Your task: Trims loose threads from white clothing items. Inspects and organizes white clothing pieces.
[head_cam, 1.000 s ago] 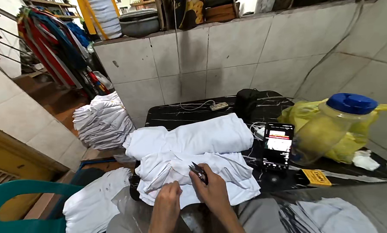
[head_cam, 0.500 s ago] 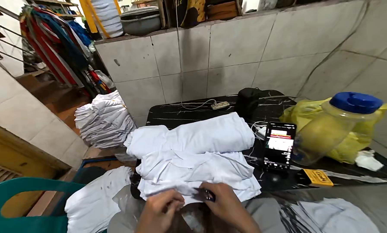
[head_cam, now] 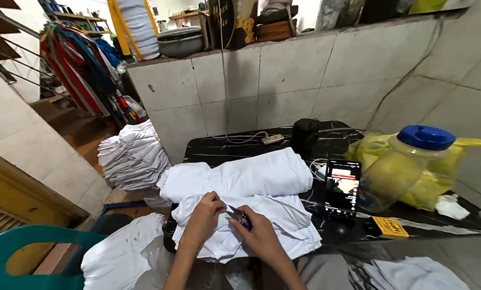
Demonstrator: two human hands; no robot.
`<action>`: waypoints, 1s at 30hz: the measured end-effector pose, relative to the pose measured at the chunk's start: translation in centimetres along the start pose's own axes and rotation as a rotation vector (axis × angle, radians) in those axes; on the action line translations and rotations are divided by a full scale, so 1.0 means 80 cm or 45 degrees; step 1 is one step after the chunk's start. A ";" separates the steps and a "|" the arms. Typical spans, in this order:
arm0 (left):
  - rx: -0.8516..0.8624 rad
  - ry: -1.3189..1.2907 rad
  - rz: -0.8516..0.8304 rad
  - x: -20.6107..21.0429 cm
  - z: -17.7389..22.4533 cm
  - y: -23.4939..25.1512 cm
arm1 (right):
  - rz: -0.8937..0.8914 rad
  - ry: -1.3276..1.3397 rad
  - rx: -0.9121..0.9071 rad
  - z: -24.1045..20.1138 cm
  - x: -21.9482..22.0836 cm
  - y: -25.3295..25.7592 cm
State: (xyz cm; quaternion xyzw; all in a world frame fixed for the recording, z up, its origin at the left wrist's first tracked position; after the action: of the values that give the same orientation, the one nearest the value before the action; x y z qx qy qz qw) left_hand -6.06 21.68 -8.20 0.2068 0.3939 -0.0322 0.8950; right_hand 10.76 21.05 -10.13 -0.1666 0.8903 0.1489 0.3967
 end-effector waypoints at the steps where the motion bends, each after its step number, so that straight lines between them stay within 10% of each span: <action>1: 0.026 0.013 -0.013 -0.001 0.000 0.000 | -0.043 -0.040 0.025 0.000 0.004 0.003; 12: 0.046 0.069 0.022 -0.005 0.012 -0.014 | -0.085 -0.275 0.055 -0.007 0.020 0.007; 18: 0.196 0.135 0.538 -0.063 0.074 -0.061 | -0.005 -0.165 0.054 -0.001 0.010 0.000; 24: -0.094 -0.038 -0.162 -0.043 0.050 -0.124 | 0.157 -0.365 0.062 0.027 -0.047 -0.051; 27: -0.049 0.174 0.119 -0.038 0.032 -0.137 | 0.032 -0.434 0.277 0.065 -0.086 -0.077; 30: -0.037 0.197 0.487 -0.067 0.027 -0.115 | 0.443 -0.353 0.193 0.071 -0.115 -0.076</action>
State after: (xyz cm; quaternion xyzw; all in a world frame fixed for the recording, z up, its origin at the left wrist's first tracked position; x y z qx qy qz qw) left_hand -10.25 11.87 -6.23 0.2670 0.4155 0.1601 0.8546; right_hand 22.78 19.45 -7.64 0.0418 0.8512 0.1694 0.4949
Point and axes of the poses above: each hand's wrist, its own y-axis towards the middle knuckle, its own x-axis out of the palm, z = x × y, the point moved 7 cm from there along y, towards the middle knuckle, and after that the axes turned 14 degrees about -y, right-handed, at the moved point
